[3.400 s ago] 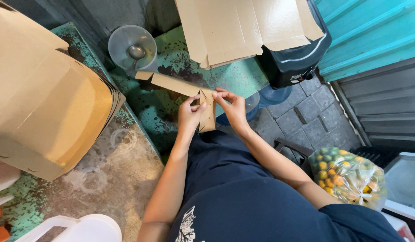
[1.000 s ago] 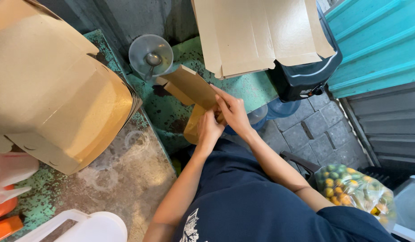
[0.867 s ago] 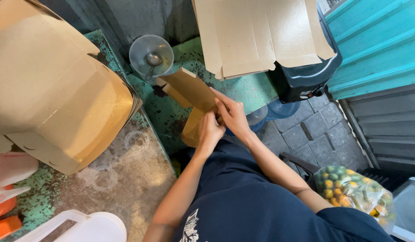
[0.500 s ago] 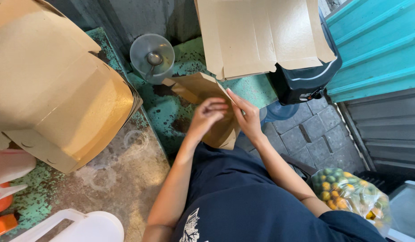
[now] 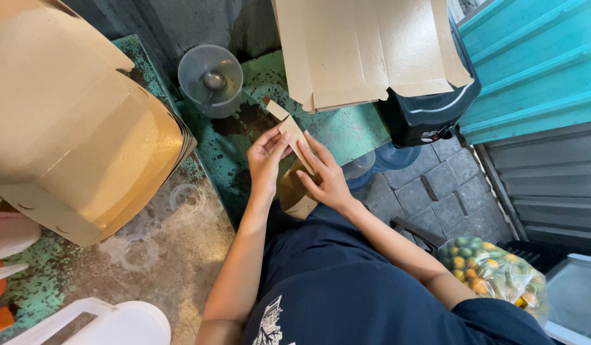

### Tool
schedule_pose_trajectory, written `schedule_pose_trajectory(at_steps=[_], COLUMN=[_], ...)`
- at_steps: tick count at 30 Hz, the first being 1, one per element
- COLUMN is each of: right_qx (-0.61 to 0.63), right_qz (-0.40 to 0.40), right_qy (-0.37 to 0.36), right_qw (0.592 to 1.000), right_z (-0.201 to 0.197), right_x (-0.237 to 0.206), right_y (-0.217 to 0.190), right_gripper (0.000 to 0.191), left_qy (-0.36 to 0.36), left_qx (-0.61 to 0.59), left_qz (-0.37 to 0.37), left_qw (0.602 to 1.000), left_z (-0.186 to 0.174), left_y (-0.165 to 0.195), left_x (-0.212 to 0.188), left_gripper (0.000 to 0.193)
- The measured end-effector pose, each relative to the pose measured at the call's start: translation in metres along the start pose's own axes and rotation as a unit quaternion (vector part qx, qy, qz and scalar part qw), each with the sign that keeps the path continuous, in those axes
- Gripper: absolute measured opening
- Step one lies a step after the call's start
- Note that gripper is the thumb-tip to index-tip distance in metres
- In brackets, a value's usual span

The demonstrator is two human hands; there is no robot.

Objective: The person folds flat cardboard sheets into small paper boxes by hand, folding side flaps and tucking tabs to form the box shape. Completed boxes are stacked on the table while additional flat sheets are picked from a nearby pile.

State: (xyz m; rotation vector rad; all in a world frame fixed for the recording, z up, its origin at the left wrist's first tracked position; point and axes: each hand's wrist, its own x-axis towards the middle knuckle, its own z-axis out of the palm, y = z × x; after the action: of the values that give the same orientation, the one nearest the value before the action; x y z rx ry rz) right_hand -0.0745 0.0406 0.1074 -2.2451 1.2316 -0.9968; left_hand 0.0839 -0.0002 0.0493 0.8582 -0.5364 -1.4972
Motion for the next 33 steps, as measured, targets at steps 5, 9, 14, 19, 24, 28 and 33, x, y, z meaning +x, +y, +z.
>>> schedule_pose_trajectory(at_steps=[5, 9, 14, 19, 24, 28, 33], right_qx=[0.023, -0.038, -0.064, -0.097, -0.069, -0.047, 0.043], right_qz=[0.051, 0.065, 0.039, 0.012, 0.061, 0.115, 0.180], right_qy=[0.030, 0.085, 0.071, 0.080, 0.149, 0.178, 0.166], right_qw=[0.998, 0.994, 0.995, 0.992, 0.985, 0.976, 0.969], right_z=[-0.005, 0.001, 0.003, 0.005, 0.003, 0.003, 0.004], right_x=[0.015, 0.027, 0.030, 0.024, 0.029, 0.032, 0.030], right_y=[-0.014, -0.022, -0.023, -0.030, -0.024, -0.014, -0.012], right_gripper=[0.063, 0.053, 0.047, 0.043, 0.029, 0.020, 0.015], left_qy=[-0.018, -0.042, -0.020, 0.066, 0.035, 0.022, 0.023], left_qx=[0.009, 0.005, -0.140, 0.004, 0.017, -0.028, 0.001], left_qz=[-0.027, -0.001, -0.039, 0.029, 0.042, -0.057, -0.020], left_qw=[0.999, 0.999, 0.989, 0.997, 0.998, 0.998, 1.000], left_z=[0.002, 0.008, -0.003, -0.017, -0.020, -0.019, -0.006], left_y=[0.008, 0.009, 0.027, 0.030, 0.007, -0.009, -0.030], left_x=[-0.002, -0.006, 0.001, 0.008, 0.011, 0.010, 0.002], left_gripper=[0.029, 0.027, 0.034, 0.030, 0.033, 0.037, 0.016])
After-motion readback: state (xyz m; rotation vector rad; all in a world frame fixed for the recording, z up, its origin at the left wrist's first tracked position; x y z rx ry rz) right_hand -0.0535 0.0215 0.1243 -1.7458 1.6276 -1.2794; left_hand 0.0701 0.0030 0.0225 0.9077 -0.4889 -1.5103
